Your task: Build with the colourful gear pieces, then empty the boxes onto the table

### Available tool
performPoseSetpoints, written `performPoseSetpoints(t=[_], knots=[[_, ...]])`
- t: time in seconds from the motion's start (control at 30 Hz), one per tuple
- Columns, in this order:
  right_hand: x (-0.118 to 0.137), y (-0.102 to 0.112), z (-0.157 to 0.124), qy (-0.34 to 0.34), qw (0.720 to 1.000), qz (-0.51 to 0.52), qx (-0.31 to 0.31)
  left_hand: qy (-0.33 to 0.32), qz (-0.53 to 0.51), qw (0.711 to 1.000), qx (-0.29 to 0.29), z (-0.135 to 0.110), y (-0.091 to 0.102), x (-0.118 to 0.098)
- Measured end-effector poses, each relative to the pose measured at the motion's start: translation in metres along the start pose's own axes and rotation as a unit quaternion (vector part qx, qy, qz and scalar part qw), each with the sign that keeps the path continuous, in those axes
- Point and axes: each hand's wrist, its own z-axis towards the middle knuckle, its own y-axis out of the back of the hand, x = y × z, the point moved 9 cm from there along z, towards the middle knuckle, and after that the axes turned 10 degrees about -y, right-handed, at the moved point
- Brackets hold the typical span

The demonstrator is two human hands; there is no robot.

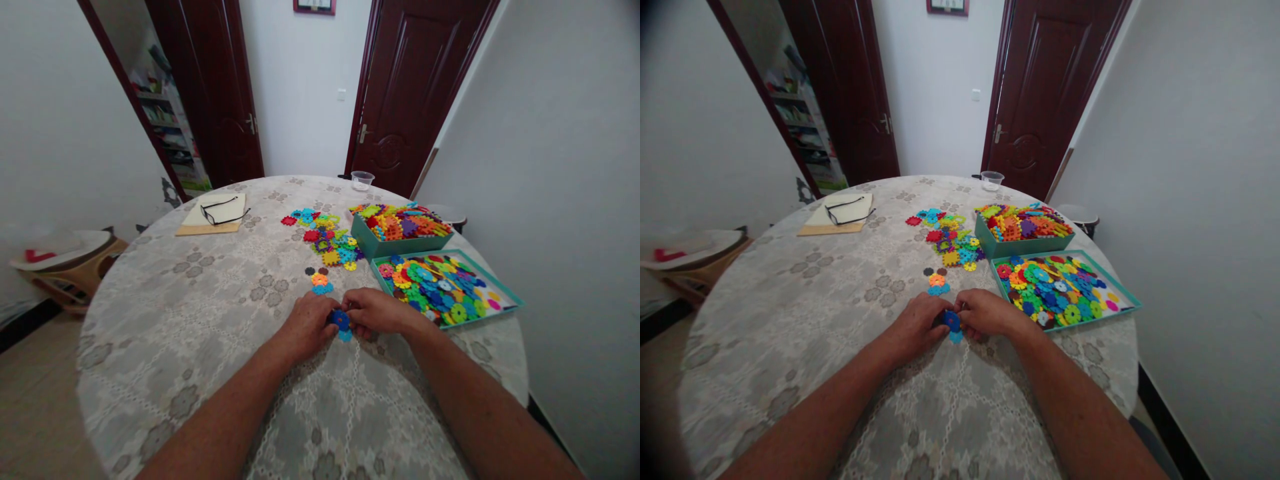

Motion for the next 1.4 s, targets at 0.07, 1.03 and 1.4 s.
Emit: performPoseSetpoints(t=[0.07, 1.03, 1.4], knots=[[0.004, 0.012, 0.000, 0.034, 0.996, -0.053, -0.068, 0.009, -0.006, 1.000, -0.006, -0.001, 0.002, 0.001], [0.026, -0.007, -0.003, 0.106, 0.994, 0.002, -0.008, 0.054, 0.058, 0.997, 0.016, 0.001, 0.005, 0.009], [0.039, 0.069, -0.045, 0.130, 0.912, -0.201, -0.333, -0.037, 0.029, 0.999, 0.022, 0.001, 0.004, -0.007]])
